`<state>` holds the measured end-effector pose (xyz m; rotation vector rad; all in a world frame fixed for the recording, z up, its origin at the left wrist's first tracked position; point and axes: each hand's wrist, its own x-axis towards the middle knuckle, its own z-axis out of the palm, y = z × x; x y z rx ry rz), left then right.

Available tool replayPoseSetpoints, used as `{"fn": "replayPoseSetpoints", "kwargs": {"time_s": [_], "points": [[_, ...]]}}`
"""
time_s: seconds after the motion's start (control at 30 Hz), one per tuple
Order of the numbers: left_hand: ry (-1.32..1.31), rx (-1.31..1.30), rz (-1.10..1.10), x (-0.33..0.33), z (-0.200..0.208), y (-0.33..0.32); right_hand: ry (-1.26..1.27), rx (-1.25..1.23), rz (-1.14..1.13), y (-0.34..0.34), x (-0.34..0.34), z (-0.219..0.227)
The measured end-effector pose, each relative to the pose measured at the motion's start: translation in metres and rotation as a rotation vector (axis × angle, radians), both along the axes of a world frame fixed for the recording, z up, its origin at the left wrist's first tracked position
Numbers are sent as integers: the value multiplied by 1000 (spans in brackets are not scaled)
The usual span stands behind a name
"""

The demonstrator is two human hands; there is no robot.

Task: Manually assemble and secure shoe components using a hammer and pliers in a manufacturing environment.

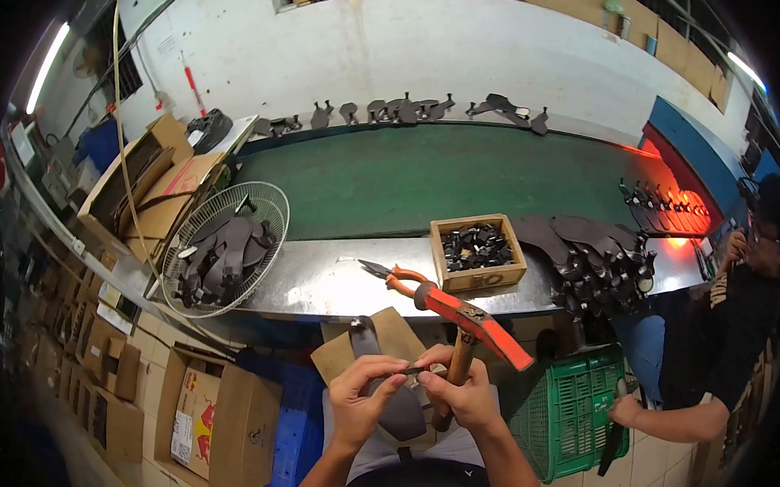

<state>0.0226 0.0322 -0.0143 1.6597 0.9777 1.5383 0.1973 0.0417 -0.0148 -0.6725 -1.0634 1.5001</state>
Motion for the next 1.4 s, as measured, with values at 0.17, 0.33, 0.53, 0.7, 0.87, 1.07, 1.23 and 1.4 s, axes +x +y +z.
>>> {"fn": "replayPoseSetpoints", "kwargs": {"time_s": [0.17,0.33,0.53,0.7,0.87,1.07,1.23,1.4], "points": [[159,78,48,-17,8,3,-37,-165,121,8,-1,1],[587,-55,448,-41,-8,28,-269,-152,156,35,-12,1],[492,-122,422,-58,-76,75,-586,0,110,82,-35,-8],[436,-104,326,-52,-90,61,-633,182,183,96,-41,-35],[428,-155,303,-53,-95,58,-729,306,131,89,-38,-42],[520,-63,282,-57,-81,61,-862,571,68,85,-38,-26],[386,-311,213,-61,-84,63,-1079,727,32,77,-40,-17],[77,-358,25,-54,-78,72,-801,373,-16,40,-28,4]]}}
